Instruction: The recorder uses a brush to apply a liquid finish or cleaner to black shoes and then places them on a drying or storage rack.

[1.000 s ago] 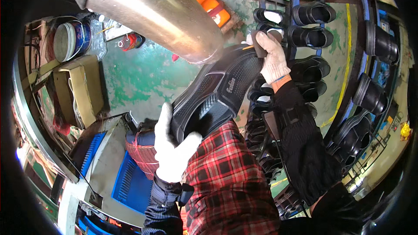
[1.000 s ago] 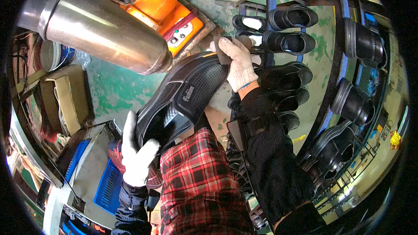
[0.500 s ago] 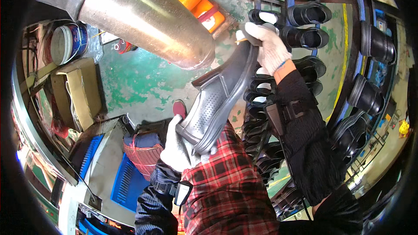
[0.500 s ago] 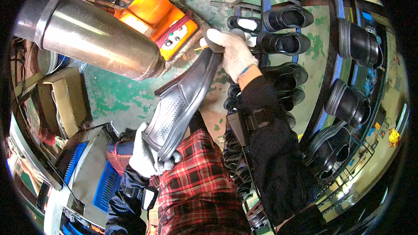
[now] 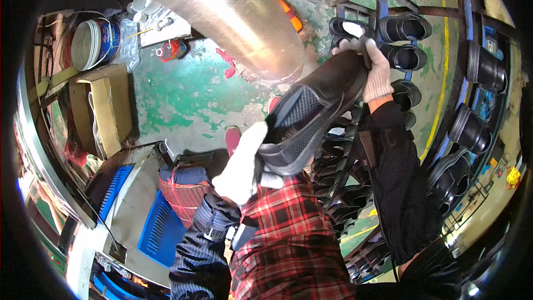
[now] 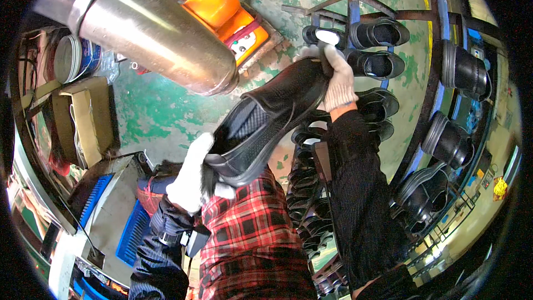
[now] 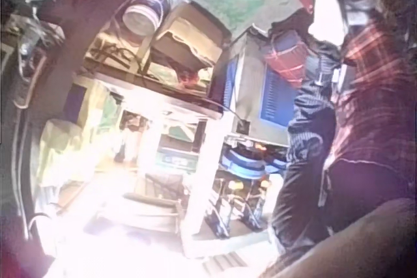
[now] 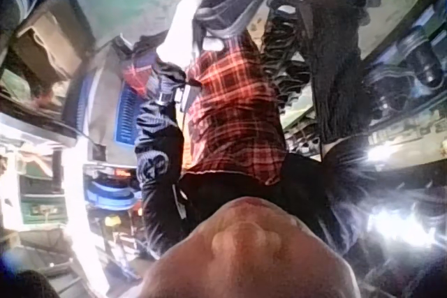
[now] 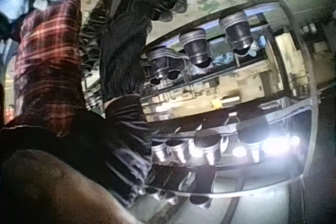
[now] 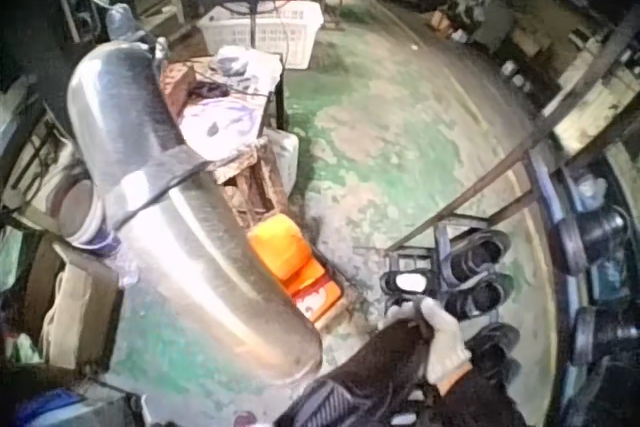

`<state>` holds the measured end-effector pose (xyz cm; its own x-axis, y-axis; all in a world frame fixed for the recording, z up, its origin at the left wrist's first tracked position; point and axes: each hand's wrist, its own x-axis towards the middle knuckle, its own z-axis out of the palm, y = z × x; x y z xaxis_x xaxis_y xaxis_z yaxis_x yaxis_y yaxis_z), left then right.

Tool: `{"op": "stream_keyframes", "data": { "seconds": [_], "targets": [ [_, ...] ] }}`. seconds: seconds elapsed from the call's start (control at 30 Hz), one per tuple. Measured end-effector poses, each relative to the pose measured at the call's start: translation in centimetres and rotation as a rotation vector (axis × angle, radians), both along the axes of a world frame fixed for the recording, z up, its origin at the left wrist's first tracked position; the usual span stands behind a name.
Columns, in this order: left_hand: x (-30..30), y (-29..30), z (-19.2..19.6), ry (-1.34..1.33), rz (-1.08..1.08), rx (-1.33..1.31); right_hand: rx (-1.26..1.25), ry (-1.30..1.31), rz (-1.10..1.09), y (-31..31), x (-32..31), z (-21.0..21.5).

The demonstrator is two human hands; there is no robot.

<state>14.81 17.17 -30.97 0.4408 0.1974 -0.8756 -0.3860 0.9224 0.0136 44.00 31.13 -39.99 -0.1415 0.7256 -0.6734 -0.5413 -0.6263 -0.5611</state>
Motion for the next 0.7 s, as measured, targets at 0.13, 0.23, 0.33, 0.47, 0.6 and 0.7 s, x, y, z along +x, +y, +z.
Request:
{"op": "stream_keyframes", "data": {
  "seconds": [0.13,0.23,0.33,0.47,0.6,0.7],
  "targets": [
    [-2.8,0.2,-0.9,0.215,-0.029,0.189,0.082,0.092,-0.257,-2.6,-0.2,-0.7],
    [-4.3,1.5,4.3,0.419,-0.180,0.287,0.104,0.114,-0.361,-5.7,-0.9,1.1],
    [-6.8,-0.9,9.0,0.533,-0.169,0.238,0.130,0.447,-0.427,-8.5,-3.6,4.3],
    [-11.2,-4.3,17.1,0.489,-0.258,0.281,0.015,0.237,-0.404,-11.9,-6.5,11.4],
    [-13.3,-8.8,23.8,0.270,-0.271,0.295,0.179,0.185,-0.275,-15.6,-7.6,21.7],
    [-16.2,-15.7,24.5,0.281,-0.035,0.694,0.282,0.363,-0.403,-19.5,-12.5,23.9]
  ]
}}
